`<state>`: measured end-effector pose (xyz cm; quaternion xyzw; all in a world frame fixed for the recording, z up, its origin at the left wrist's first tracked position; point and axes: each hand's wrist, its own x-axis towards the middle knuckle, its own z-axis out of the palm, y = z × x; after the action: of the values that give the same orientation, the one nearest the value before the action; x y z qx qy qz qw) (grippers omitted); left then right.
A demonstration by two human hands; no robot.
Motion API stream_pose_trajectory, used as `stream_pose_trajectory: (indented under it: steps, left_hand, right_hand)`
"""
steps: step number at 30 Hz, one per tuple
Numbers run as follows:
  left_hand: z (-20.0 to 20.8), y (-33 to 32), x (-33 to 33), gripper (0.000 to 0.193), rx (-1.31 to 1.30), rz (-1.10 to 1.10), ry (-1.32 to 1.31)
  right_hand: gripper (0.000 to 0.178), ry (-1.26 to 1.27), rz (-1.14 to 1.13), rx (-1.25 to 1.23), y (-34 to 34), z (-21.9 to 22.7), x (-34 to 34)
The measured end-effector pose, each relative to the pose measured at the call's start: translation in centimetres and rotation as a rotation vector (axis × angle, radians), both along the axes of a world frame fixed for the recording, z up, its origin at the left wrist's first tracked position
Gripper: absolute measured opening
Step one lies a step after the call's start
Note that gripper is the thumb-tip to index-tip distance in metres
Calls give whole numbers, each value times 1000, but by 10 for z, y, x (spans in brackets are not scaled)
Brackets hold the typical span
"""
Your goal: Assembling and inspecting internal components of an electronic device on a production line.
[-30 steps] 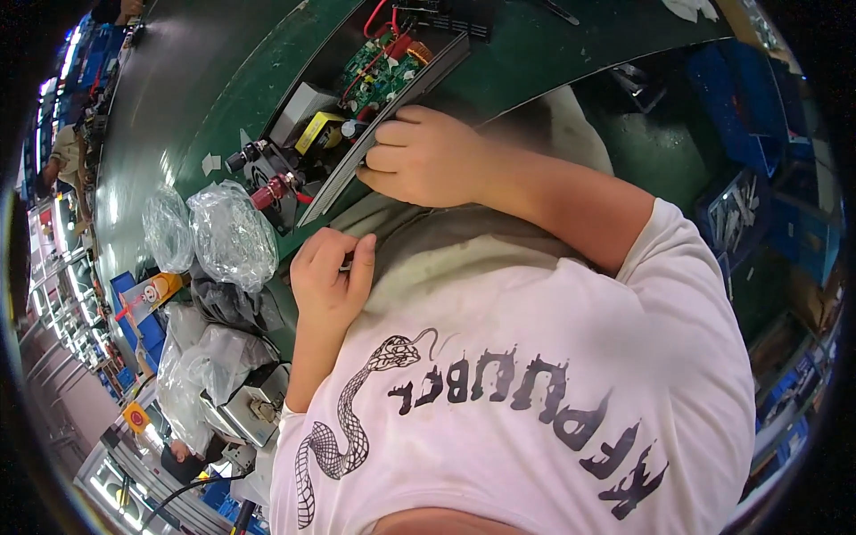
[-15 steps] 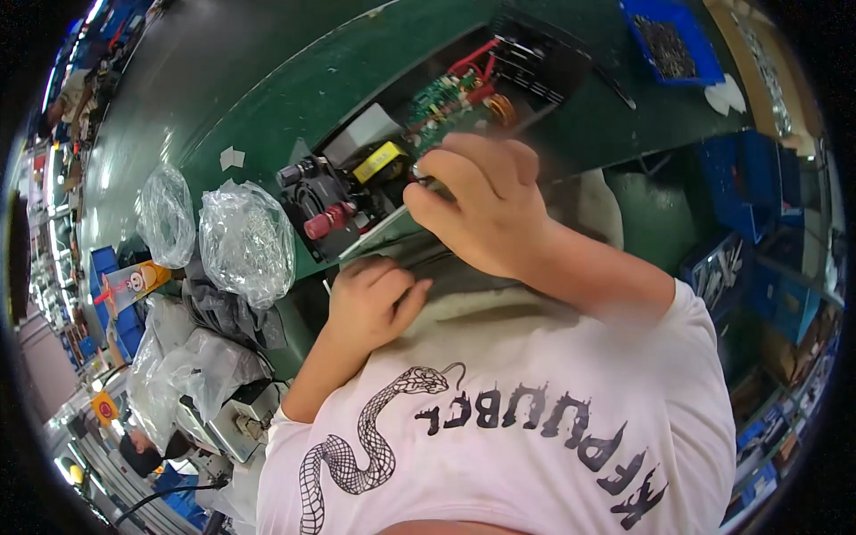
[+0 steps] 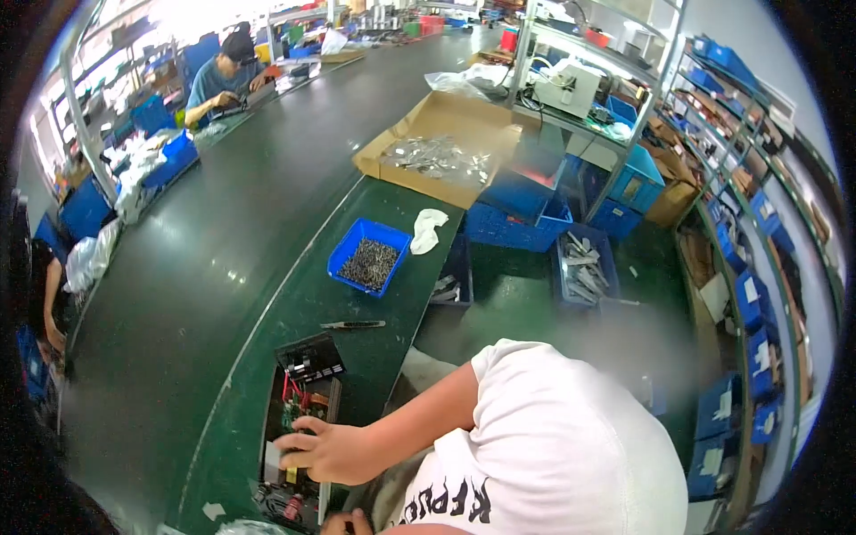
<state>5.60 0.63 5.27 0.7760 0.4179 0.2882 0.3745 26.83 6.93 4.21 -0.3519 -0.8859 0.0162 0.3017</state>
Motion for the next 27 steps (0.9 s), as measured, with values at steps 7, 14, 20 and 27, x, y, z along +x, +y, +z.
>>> stream_pose_trajectory:
  steps: [7, 14, 20, 27]
  left_hand:
    - [-9, 7, -19, 28, 11, 52, 102]
    - [9, 31, -47, 17, 266, 171, 231]
    - [22, 99, -4, 16, 439, 343, 299]
    - [11, 137, -2, 18, 481, 308, 345]
  right_hand:
    - [9, 37, 91, 49, 38, 2, -2]
    - [11, -13, 266, -14, 132, 23, -13]
    - [19, -98, 418, 22, 202, 9, 14]
    - [27, -192, 360, -108, 279, 22, 18]
